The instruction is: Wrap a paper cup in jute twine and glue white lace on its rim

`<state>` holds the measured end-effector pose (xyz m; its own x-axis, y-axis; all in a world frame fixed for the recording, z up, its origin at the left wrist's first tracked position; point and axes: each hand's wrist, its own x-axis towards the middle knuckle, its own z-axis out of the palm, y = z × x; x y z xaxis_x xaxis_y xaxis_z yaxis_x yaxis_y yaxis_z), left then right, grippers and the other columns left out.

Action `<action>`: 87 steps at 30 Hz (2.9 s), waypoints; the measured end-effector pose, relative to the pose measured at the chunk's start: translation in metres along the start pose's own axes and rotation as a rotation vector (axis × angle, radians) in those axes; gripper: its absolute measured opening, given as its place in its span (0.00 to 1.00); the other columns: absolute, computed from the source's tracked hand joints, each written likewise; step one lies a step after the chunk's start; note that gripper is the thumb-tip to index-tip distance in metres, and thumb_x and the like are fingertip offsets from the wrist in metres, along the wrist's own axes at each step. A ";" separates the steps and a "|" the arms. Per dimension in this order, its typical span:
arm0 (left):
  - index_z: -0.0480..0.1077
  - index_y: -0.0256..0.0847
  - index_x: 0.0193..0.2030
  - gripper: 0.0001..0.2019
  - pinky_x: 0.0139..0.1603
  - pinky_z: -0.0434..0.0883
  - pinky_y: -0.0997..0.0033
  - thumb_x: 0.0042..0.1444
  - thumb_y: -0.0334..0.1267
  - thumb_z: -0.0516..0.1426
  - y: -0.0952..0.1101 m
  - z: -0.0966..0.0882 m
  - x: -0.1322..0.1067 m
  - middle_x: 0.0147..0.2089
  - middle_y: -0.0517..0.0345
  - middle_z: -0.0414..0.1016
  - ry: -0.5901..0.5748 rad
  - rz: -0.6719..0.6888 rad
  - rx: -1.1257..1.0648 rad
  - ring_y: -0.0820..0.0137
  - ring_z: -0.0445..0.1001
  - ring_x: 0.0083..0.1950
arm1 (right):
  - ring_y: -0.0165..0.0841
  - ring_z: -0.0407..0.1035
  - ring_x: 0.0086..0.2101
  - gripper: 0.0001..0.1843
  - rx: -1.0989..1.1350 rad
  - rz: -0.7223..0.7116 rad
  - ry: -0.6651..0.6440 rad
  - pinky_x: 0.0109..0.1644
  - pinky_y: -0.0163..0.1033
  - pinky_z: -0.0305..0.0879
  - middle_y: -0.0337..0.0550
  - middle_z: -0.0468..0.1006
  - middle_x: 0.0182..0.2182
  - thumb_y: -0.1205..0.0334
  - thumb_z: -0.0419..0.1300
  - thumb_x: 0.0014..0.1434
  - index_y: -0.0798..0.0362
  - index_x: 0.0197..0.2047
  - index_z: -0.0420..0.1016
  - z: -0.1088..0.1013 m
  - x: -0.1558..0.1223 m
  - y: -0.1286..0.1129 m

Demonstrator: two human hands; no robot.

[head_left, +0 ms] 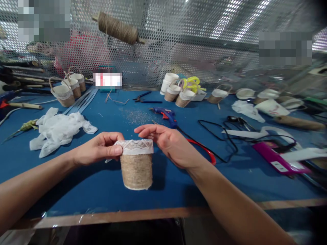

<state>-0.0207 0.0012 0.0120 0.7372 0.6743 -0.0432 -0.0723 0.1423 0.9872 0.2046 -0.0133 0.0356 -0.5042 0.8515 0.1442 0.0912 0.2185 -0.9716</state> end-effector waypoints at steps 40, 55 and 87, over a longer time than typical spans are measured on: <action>0.66 0.36 0.40 0.15 0.23 0.58 0.78 0.47 0.40 0.60 0.018 0.007 0.003 0.24 0.67 0.60 0.290 0.111 0.484 0.79 0.58 0.23 | 0.32 0.67 0.37 0.03 -0.389 -0.058 -0.081 0.45 0.41 0.63 0.43 0.71 0.35 0.63 0.57 0.55 0.53 0.31 0.67 0.012 -0.003 -0.006; 0.68 0.39 0.40 0.09 0.39 0.65 0.68 0.59 0.40 0.50 0.002 0.028 -0.008 0.29 0.56 0.75 0.126 0.580 1.040 0.71 0.71 0.29 | 0.34 0.69 0.37 0.05 -0.374 0.079 0.068 0.43 0.39 0.66 0.43 0.75 0.35 0.65 0.57 0.52 0.54 0.34 0.71 0.003 -0.001 0.001; 0.58 0.37 0.52 0.27 0.45 0.65 0.66 0.52 0.52 0.55 -0.007 0.034 0.006 0.44 0.53 0.66 0.234 -0.060 0.242 0.65 0.66 0.44 | 0.33 0.67 0.37 0.06 -0.172 0.073 0.014 0.42 0.39 0.64 0.42 0.72 0.34 0.61 0.57 0.55 0.54 0.30 0.69 0.015 -0.004 -0.004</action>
<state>0.0072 -0.0205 0.0101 0.5591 0.8219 -0.1091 0.1488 0.0300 0.9884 0.1937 -0.0250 0.0355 -0.4793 0.8742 0.0782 0.2730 0.2331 -0.9333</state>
